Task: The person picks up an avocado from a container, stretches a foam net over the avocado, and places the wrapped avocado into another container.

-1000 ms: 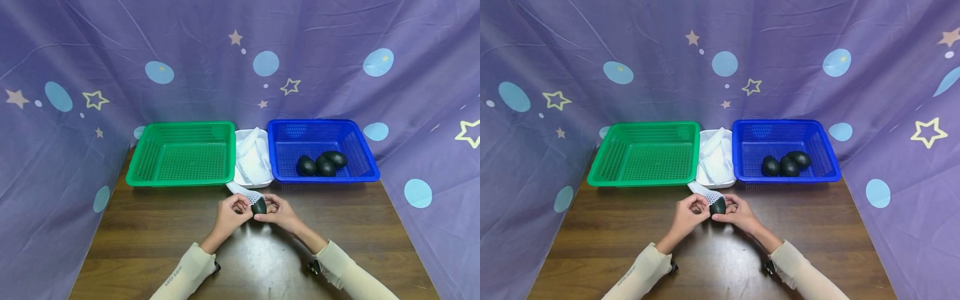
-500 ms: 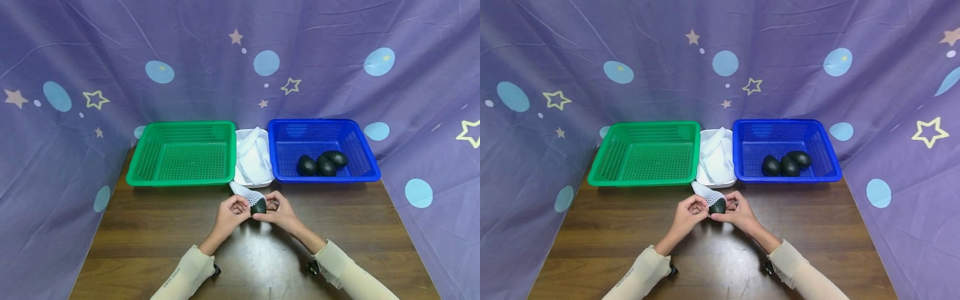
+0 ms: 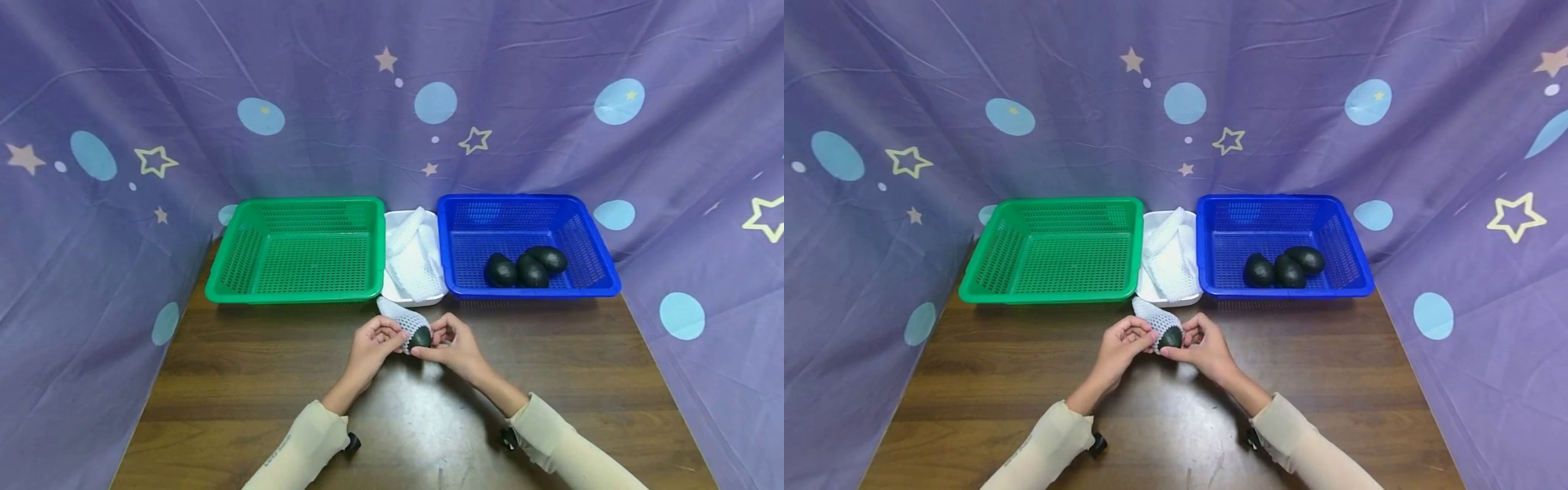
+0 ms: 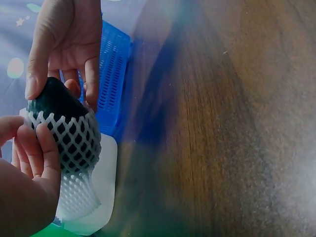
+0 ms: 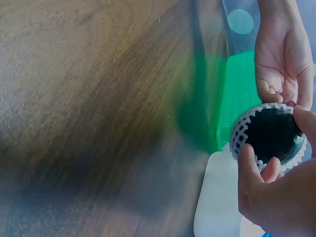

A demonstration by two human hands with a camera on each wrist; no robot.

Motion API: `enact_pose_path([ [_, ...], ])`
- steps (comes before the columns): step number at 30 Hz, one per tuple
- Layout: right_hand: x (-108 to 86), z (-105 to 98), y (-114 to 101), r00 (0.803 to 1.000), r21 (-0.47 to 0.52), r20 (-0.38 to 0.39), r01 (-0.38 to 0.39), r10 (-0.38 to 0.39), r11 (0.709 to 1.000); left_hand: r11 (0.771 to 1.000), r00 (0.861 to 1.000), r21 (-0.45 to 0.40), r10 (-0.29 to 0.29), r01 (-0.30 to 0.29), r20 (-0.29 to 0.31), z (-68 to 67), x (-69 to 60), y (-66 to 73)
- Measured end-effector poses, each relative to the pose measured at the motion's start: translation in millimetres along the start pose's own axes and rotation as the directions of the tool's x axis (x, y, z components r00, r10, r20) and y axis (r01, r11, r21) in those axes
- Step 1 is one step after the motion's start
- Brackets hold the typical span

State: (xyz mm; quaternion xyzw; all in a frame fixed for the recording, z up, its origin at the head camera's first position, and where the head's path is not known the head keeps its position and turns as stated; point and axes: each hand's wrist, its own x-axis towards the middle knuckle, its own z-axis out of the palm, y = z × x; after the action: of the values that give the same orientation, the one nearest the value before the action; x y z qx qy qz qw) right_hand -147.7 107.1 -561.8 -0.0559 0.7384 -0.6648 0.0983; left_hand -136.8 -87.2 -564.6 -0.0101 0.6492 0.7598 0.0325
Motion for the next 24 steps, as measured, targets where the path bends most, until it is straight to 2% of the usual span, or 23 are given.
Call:
enact_pose_path([
  [2, -0.4, -0.1, 1.2, 1.0, -0.014, -0.002, 0.017, -0.017, 1.0, 1.0, 0.999, -0.009, -0.02, 0.02, -0.031, 0.2, 0.7, -0.2],
  [5, -0.7, 0.3, 3.6, 0.999, -0.042, -0.007, 0.043, -0.044, 0.998, 0.996, 0.992, 0.034, -0.075, 0.079, -0.104, 0.2, 1.7, -1.7],
  [8, -1.4, 0.9, 5.6, 0.998, -0.058, -0.017, 0.067, -0.068, 0.996, 0.977, 0.972, 0.116, -0.158, 0.179, -0.171, -0.4, 2.6, -4.4],
  [10, -2.1, 1.2, 6.7, 0.996, -0.056, -0.019, 0.081, -0.082, 0.995, 0.955, 0.959, 0.151, -0.23, 0.255, -0.169, -2.6, 3.2, -6.3],
  [12, -3.0, 1.2, 6.2, 0.995, -0.058, -0.02, 0.093, -0.094, 0.994, 0.937, 0.949, 0.164, -0.291, 0.308, -0.12, -5.5, 3.9, -6.9],
  [14, -3.6, 1.5, 6.1, 0.994, -0.061, -0.016, 0.103, -0.104, 0.993, 0.93, 0.941, 0.138, -0.338, 0.339, -0.032, -8.6, 5.2, -8.0],
  [18, -4.9, 2.6, 7.1, 0.994, -0.066, -0.009, 0.111, -0.112, 0.992, 0.928, 0.92, 0.056, -0.372, 0.368, 0.123, -13.5, 6.9, -11.2],
  [20, -6.0, 2.6, 9.0, 0.994, -0.066, -0.008, 0.108, -0.108, 0.992, 0.924, 0.911, 0.012, -0.38, 0.383, 0.161, -16.1, 6.7, -13.6],
  [24, -9.7, 1.7, 11.7, 0.995, -0.069, 0.004, 0.104, -0.104, 0.992, 0.905, 0.895, -0.062, -0.403, 0.421, 0.189, -20.8, 3.1, -17.7],
])
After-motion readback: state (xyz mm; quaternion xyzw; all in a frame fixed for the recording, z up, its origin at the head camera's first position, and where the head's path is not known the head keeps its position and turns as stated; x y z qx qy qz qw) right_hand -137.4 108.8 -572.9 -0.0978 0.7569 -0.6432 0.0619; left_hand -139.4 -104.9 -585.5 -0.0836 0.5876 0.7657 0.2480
